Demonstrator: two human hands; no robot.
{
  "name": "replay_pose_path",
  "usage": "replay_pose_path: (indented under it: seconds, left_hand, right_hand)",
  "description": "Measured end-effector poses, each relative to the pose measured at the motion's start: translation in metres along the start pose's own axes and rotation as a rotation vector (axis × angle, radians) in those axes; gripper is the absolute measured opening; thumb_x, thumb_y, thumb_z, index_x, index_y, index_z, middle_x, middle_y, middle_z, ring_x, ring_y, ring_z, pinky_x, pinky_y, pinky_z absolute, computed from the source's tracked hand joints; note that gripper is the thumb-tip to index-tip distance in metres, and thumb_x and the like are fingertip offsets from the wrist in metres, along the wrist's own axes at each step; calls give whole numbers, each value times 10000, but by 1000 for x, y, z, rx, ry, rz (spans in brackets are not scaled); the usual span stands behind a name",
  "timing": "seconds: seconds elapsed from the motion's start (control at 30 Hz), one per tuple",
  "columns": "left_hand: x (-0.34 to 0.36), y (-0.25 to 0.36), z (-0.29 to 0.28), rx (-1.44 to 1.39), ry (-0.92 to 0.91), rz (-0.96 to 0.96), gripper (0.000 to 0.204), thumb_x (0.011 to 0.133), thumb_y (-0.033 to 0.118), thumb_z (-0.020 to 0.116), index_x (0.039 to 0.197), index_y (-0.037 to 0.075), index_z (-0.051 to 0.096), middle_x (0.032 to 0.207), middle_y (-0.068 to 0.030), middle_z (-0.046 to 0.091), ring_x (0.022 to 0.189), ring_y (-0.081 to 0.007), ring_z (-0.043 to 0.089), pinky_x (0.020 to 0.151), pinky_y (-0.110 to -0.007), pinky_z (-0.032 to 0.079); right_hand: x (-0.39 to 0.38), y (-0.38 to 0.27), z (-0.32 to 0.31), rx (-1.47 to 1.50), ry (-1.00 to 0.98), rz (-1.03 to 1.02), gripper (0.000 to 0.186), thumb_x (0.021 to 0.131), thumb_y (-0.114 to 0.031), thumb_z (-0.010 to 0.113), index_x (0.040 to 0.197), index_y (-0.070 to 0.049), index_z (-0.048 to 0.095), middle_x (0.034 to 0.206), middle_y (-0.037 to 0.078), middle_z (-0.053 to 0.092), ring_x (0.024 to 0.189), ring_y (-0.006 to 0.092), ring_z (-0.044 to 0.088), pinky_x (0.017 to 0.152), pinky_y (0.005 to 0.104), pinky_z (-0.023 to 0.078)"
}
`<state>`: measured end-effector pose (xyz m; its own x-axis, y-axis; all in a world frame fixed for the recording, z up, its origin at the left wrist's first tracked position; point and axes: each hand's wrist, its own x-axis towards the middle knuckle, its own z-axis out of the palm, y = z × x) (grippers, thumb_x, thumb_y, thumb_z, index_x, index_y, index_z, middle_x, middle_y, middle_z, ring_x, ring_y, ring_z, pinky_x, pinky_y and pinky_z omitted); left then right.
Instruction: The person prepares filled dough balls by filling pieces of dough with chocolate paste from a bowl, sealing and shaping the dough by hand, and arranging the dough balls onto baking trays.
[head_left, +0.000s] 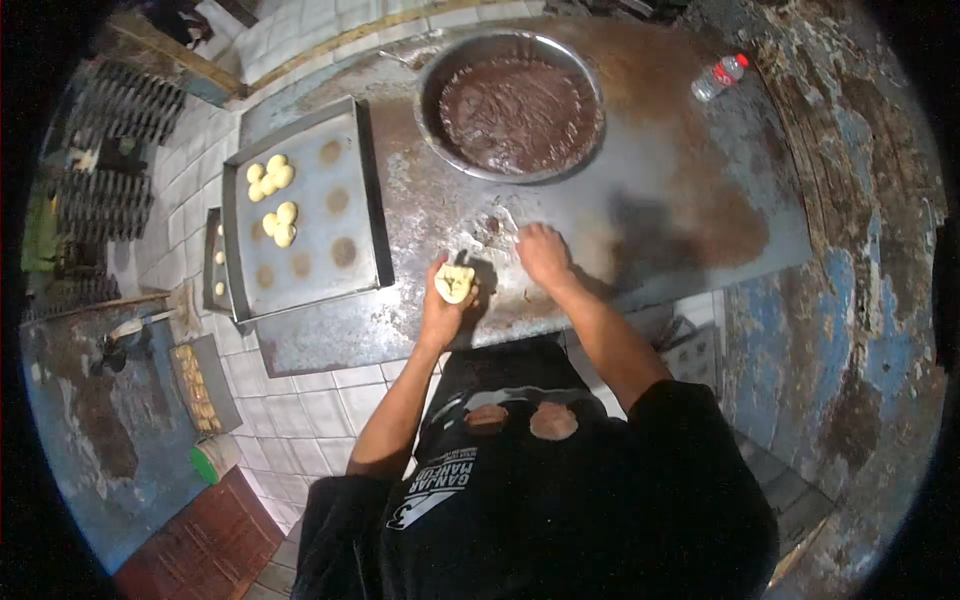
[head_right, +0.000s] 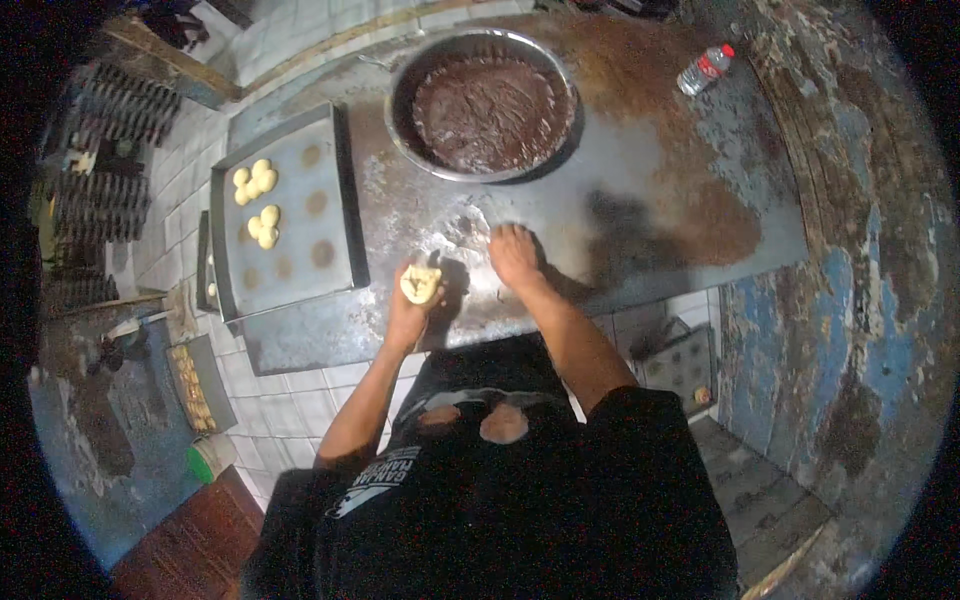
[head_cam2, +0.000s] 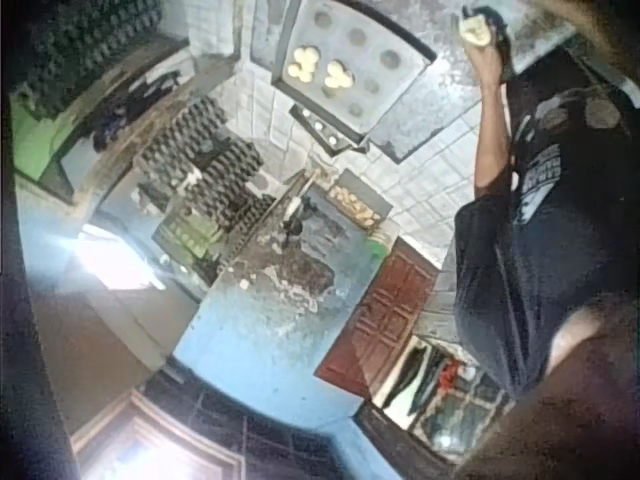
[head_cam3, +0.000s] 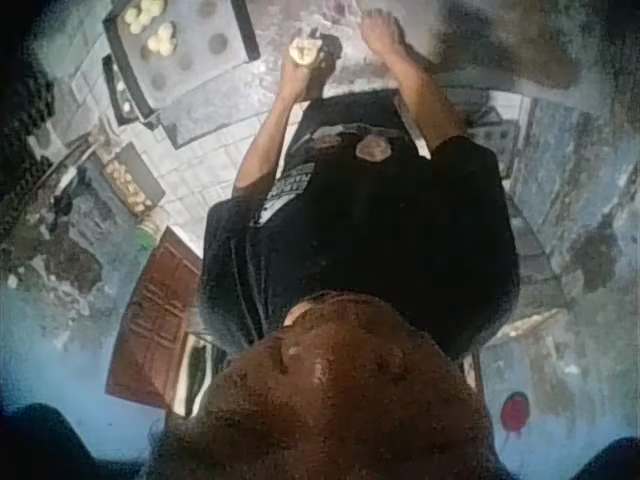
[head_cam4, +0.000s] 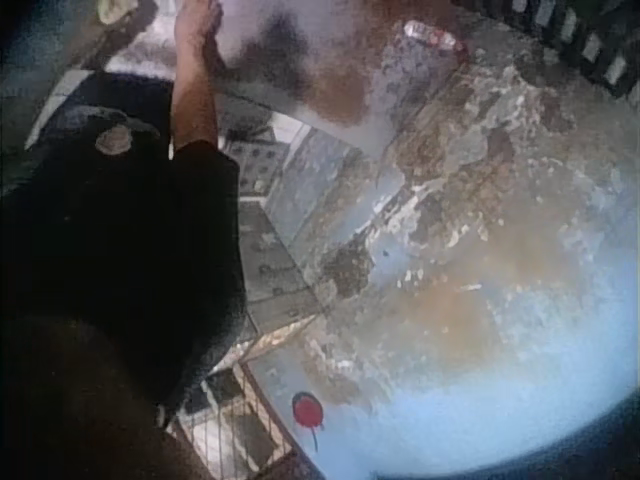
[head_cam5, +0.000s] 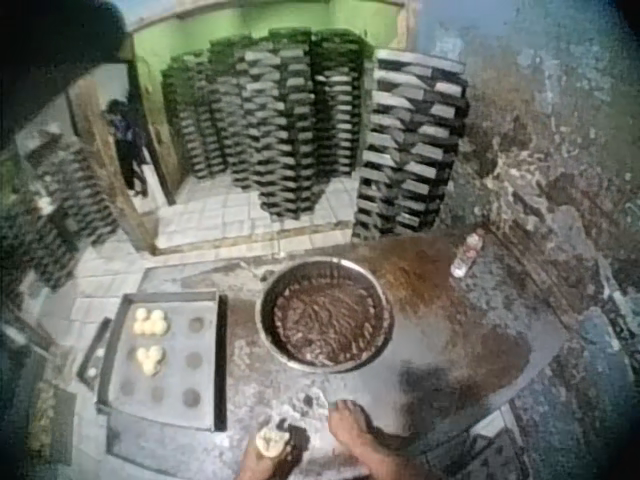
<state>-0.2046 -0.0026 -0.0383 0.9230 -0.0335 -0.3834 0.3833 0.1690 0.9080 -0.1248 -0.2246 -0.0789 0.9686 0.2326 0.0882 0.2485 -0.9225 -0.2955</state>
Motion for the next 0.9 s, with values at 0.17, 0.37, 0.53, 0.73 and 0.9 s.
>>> replay_pose_path:
  seconds: [0.17, 0.37, 0.53, 0.73, 0.9]
  left_hand:
    - [-33, 36, -26, 269, 147, 146, 590, 879, 4, 763, 1377, 62, 452, 1101, -86, 711, 990, -153, 680, 905, -299, 544]
    - [7, 73, -36, 299, 124, 38, 342, 851, 69, 818, 1137, 44, 633, 1095, -65, 728, 995, -136, 670, 912, -296, 530]
    - [78, 93, -31, 438, 108, 188, 413, 834, 98, 833, 1197, 46, 643, 1097, -86, 726, 1020, -173, 676, 912, -303, 528]
    - [125, 120, -31, 442, 137, 163, 428, 845, 94, 828, 1208, 38, 607, 1102, -90, 724, 1015, -150, 681, 907, -299, 544]
    - [142, 112, -15, 488, 260, 138, 477, 849, 138, 835, 1226, 30, 563, 1112, -148, 725, 1028, -198, 704, 880, -335, 564]
  right_hand:
    - [4, -48, -29, 411, -230, 40, 222, 981, -197, 560, 1061, -30, 682, 954, 215, 704, 855, 390, 702, 760, 521, 550]
    - [127, 12, -110, 177, -66, -294, 209, 978, -184, 596, 907, -50, 740, 804, 169, 731, 584, 278, 682, 567, 410, 567]
    - [186, 20, -81, -199, -360, -383, 215, 882, -156, 581, 762, -39, 715, 820, 205, 718, 703, 343, 711, 666, 459, 573]
    - [209, 35, -106, 432, -832, 22, 225, 920, -228, 673, 923, -21, 762, 752, 101, 704, 613, 225, 617, 613, 349, 507]
    - [166, -21, -125, 944, -750, 364, 230, 951, -205, 709, 1064, -10, 759, 740, 34, 696, 655, 113, 584, 593, 296, 475]
